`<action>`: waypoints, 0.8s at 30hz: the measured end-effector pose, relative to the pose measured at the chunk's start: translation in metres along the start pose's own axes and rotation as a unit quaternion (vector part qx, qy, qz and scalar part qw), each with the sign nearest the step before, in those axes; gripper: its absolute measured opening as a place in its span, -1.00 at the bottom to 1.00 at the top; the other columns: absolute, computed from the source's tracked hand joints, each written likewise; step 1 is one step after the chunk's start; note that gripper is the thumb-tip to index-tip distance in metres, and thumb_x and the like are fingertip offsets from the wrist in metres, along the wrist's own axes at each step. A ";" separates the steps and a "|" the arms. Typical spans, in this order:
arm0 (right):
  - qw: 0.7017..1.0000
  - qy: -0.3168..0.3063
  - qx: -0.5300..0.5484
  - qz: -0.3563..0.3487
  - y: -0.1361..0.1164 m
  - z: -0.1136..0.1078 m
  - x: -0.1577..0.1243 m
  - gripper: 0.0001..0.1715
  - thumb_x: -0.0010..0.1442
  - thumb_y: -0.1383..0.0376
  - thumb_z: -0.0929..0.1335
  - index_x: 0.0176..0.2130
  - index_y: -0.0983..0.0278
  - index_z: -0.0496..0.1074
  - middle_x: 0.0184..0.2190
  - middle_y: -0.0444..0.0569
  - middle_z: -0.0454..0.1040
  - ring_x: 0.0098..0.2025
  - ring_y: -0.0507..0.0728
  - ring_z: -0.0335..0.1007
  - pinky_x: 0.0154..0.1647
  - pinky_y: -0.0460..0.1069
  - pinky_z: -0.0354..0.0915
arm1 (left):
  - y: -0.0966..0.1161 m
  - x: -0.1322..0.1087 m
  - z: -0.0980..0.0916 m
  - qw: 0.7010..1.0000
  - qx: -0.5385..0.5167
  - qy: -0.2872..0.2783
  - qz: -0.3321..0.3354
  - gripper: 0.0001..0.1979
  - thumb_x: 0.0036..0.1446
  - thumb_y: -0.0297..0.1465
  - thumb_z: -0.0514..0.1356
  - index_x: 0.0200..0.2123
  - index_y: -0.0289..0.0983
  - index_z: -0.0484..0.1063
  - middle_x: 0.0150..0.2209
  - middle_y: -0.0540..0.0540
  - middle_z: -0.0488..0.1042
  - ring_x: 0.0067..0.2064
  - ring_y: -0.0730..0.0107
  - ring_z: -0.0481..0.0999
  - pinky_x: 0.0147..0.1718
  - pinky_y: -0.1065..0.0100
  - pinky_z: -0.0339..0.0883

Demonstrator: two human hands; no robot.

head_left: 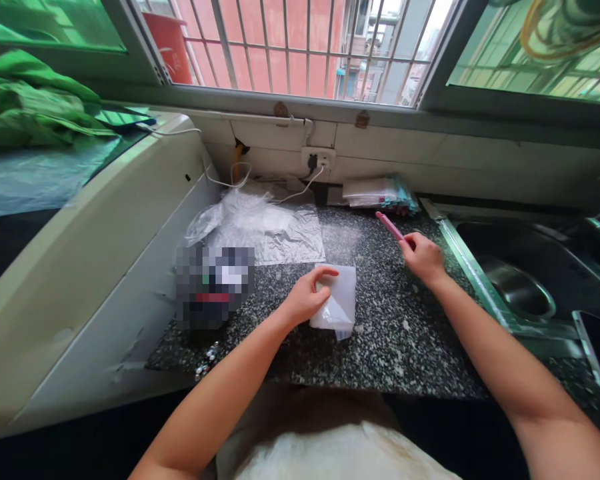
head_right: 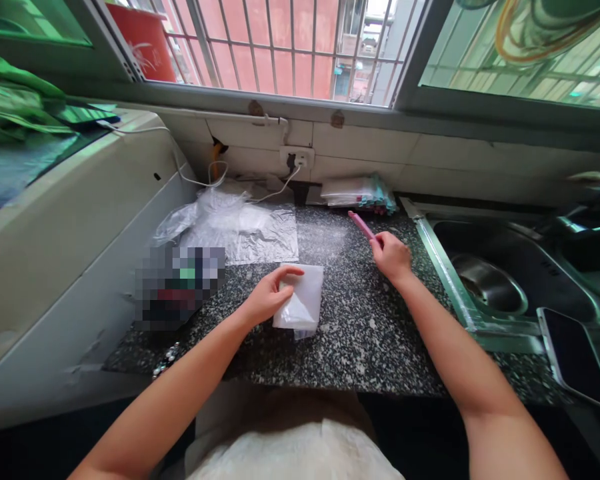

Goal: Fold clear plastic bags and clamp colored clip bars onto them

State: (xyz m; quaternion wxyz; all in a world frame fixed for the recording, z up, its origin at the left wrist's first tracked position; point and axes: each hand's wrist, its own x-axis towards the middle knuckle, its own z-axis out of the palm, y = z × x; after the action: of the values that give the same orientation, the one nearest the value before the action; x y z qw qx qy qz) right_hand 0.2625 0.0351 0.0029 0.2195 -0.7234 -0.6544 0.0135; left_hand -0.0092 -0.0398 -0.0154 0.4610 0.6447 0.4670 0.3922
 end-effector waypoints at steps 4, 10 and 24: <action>0.956 -0.034 0.265 -0.119 -0.033 -0.002 -0.047 -0.66 0.13 0.09 0.25 -0.27 0.29 0.41 -0.50 -0.06 0.42 -0.50 0.06 0.29 -0.47 -0.04 0.23 | 0.002 -0.001 -0.002 0.999 -0.025 -0.018 -0.010 -0.56 -0.18 -0.55 0.03 -0.14 -0.27 0.37 -0.27 -0.04 0.44 -0.39 0.46 0.31 -0.32 0.38 0.23; 0.910 -0.102 0.345 -0.207 -0.050 -0.001 -0.088 -0.72 0.15 0.13 0.28 -0.23 0.24 0.44 -0.37 -0.03 0.49 -0.40 0.08 0.37 -0.39 -0.03 0.30 | 0.005 -0.002 -0.002 0.995 -0.089 -0.043 -0.015 -0.66 -0.18 -0.50 0.07 -0.23 -0.28 0.40 -0.29 -0.06 0.42 -0.30 0.39 0.35 -0.28 0.35 0.24; 0.886 -0.065 0.259 -0.379 -0.043 0.015 -0.089 -0.82 0.22 0.35 0.23 -0.16 0.26 0.35 -0.37 0.00 0.47 -0.36 0.04 0.40 -0.38 -0.07 0.37 | 0.004 0.000 -0.005 0.995 -0.088 -0.035 -0.042 -0.46 0.03 0.03 0.01 -0.40 -0.37 0.45 -0.44 -0.09 0.43 -0.38 0.37 0.34 -0.39 0.40 0.17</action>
State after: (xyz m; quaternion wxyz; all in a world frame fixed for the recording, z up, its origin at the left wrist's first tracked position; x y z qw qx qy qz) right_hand 0.2044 -0.0435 -0.0200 0.3444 -0.3353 -0.8648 0.1449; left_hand -0.0128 -0.0389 -0.0102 0.5483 0.5942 0.4412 0.3894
